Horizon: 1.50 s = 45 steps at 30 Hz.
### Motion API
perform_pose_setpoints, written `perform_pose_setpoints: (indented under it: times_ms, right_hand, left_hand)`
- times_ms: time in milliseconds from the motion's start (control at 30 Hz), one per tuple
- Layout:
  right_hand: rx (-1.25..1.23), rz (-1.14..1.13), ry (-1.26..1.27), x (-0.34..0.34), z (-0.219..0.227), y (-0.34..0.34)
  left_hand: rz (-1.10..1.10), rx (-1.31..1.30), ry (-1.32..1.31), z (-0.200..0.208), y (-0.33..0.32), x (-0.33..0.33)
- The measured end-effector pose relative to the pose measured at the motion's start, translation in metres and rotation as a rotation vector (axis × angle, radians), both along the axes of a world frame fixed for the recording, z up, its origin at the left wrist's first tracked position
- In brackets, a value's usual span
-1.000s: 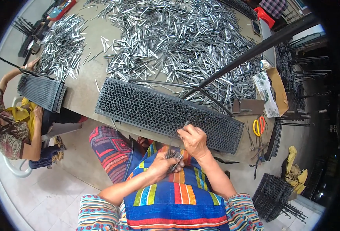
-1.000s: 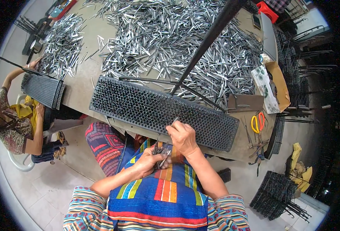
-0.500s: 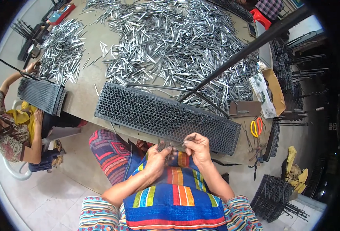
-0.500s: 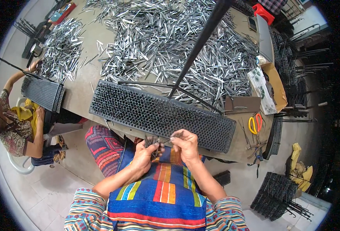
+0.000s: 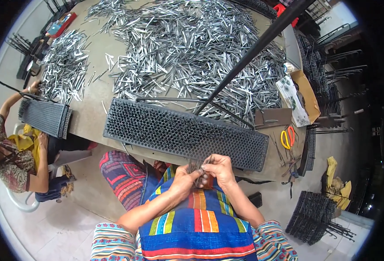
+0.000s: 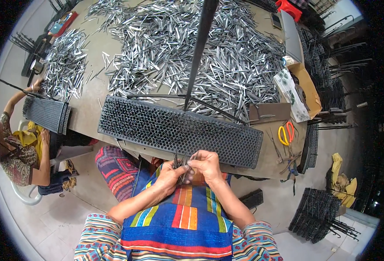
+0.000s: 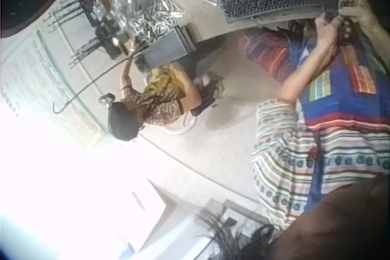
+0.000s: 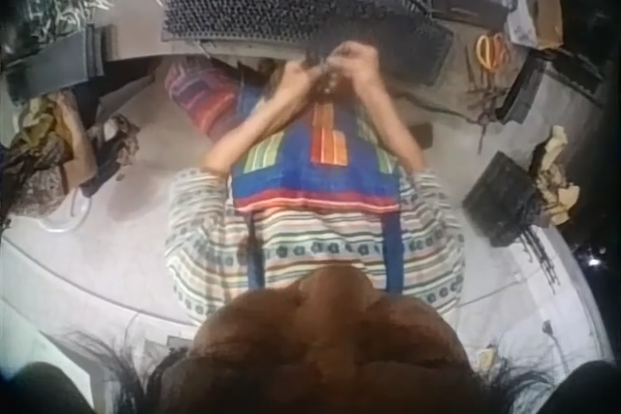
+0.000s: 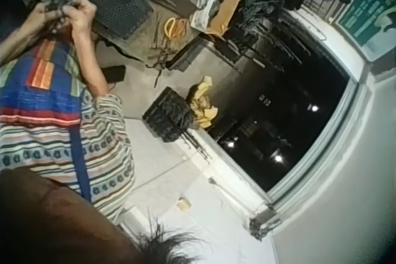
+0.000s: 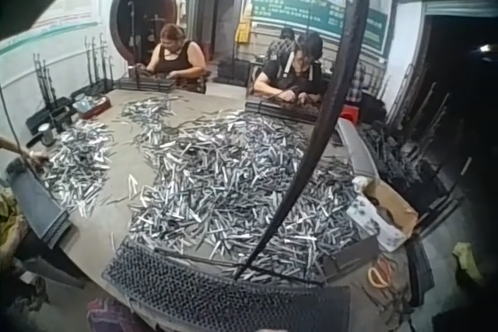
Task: Insert small metal spikes into a perforated mesh panel to assemble a component.
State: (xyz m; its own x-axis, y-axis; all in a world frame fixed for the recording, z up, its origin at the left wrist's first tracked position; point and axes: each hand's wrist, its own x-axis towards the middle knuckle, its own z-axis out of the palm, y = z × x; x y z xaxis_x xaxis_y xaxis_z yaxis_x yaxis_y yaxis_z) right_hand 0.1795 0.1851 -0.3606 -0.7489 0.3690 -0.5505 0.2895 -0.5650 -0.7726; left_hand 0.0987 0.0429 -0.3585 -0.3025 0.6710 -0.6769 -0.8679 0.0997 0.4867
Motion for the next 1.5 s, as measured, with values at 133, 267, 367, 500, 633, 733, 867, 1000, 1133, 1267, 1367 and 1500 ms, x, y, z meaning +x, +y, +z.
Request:
perform_pose_setpoints:
  times_ms: [133,267,367,500,633,733,867,1000,1133,1267,1367,1500]
  right_hand:
    - [0.032,-0.006,0.006,0.0,-0.002,-0.002]
    - [0.049,-0.092,-0.051,0.005,-0.006,-0.001]
    - [0.081,-0.148,-0.042,0.006,-0.007,0.006]
    - [0.099,-0.117,-0.053,0.005,-0.002,0.012]
    - [0.528,-0.388,0.093,-0.013,0.005,0.02]
    - [0.721,-0.416,0.074,-0.026,-0.005,0.036]
    - [1.209,-0.309,0.101,-0.038,-0.015,0.046]
    - [1.345,-0.237,0.151,-0.041,-0.008,0.043]
    - [1.497,-0.143,0.175,-0.037,-0.015,0.042]
    - [1.706,0.01,0.06,-0.037,-0.008,0.036]
    - [1.619,-0.071,0.063,-0.031,-0.001,0.034]
    - [1.031,0.091,-0.037,-0.01,0.01,0.031]
  left_hand:
    - [-0.011,-0.049,0.012,0.001,0.003,0.001]
    - [-0.021,-0.02,-0.002,0.001,0.007,0.004]
    - [-0.029,-0.04,-0.02,0.007,0.012,0.003]
    - [0.039,-0.086,-0.048,0.004,0.014,0.006]
    - [0.043,-0.083,-0.051,-0.003,0.015,0.006]
    - [0.048,-0.109,-0.1,0.004,0.023,0.007]
    - [0.04,-0.082,-0.093,0.002,0.027,0.005]
    - [0.036,-0.11,-0.044,0.002,0.029,0.002]
    - [0.019,-0.072,-0.033,-0.001,0.029,0.004]
    - [0.011,-0.056,-0.054,0.0,0.03,0.003]
    - [0.023,-0.041,-0.05,-0.001,0.031,0.002]
    - [0.044,-0.044,-0.05,0.002,0.034,0.0]
